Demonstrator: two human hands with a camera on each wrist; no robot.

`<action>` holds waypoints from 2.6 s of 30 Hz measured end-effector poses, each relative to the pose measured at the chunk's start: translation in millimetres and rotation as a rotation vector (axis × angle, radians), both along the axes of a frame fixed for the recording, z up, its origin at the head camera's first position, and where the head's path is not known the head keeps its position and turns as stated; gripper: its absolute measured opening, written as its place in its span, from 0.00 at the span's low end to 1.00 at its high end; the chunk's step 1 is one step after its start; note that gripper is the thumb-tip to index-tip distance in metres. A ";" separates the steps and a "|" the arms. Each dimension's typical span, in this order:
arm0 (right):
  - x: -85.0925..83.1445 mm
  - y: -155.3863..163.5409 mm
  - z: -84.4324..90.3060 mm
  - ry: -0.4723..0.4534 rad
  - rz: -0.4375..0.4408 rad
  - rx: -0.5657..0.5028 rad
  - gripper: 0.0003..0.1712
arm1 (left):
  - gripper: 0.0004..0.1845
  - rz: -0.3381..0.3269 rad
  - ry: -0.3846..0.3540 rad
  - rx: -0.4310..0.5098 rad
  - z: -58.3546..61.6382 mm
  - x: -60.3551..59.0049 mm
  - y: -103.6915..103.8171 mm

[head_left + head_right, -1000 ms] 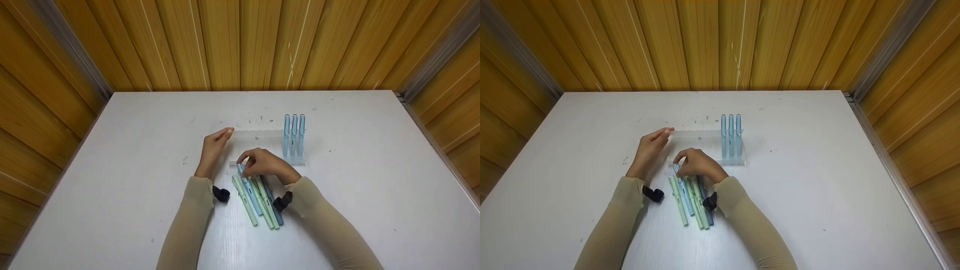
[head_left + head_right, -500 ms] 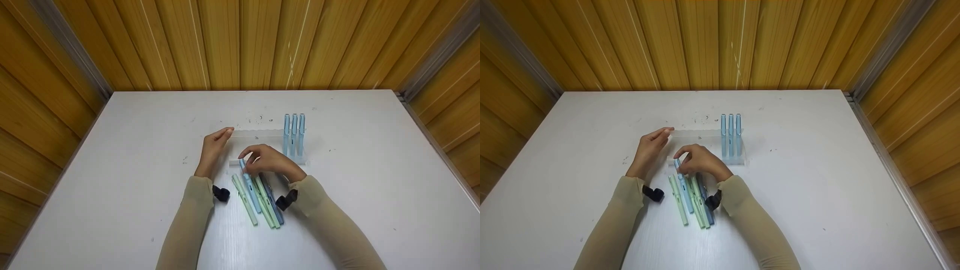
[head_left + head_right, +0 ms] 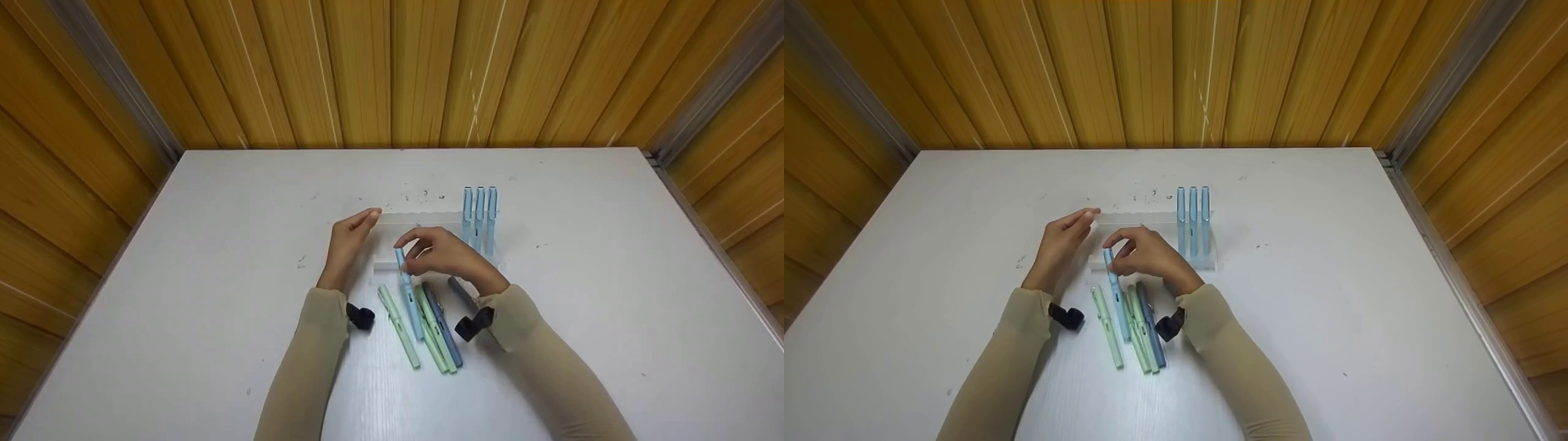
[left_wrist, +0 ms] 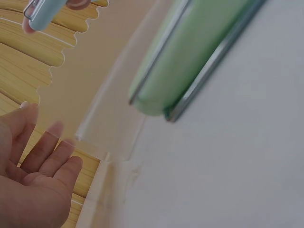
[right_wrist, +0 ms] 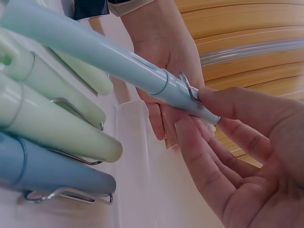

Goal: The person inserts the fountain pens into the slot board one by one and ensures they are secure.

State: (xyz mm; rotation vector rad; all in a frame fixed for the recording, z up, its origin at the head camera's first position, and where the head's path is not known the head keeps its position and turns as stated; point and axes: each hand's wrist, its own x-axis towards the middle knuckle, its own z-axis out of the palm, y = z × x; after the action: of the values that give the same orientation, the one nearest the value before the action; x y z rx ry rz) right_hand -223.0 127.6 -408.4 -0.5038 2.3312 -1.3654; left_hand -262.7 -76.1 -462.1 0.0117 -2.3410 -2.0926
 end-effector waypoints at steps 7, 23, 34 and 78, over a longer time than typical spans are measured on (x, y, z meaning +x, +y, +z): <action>-2.4 5.8 6.6 0.019 -0.034 -0.044 0.23 | 0.20 0.000 0.004 -0.008 -0.4 -0.1 0.2; -4.9 25.0 23.9 0.150 -0.131 -0.056 0.22 | 0.19 -0.020 0.001 0.041 5.3 2.7 0.1; -10.0 41.9 34.8 0.233 -0.228 -0.020 0.21 | 0.19 -0.005 0.025 -0.012 -0.6 -0.6 0.1; -27.6 68.5 34.2 0.389 -0.387 0.034 0.21 | 0.20 -0.007 0.003 -0.013 -4.0 -1.9 -3.5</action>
State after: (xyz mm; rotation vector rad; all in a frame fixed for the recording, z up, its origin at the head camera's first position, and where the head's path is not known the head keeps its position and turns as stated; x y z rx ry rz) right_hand -250.6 196.1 -374.2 -0.3410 2.8807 -1.4985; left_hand -264.6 -79.6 -466.1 0.0003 -2.3561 -2.0793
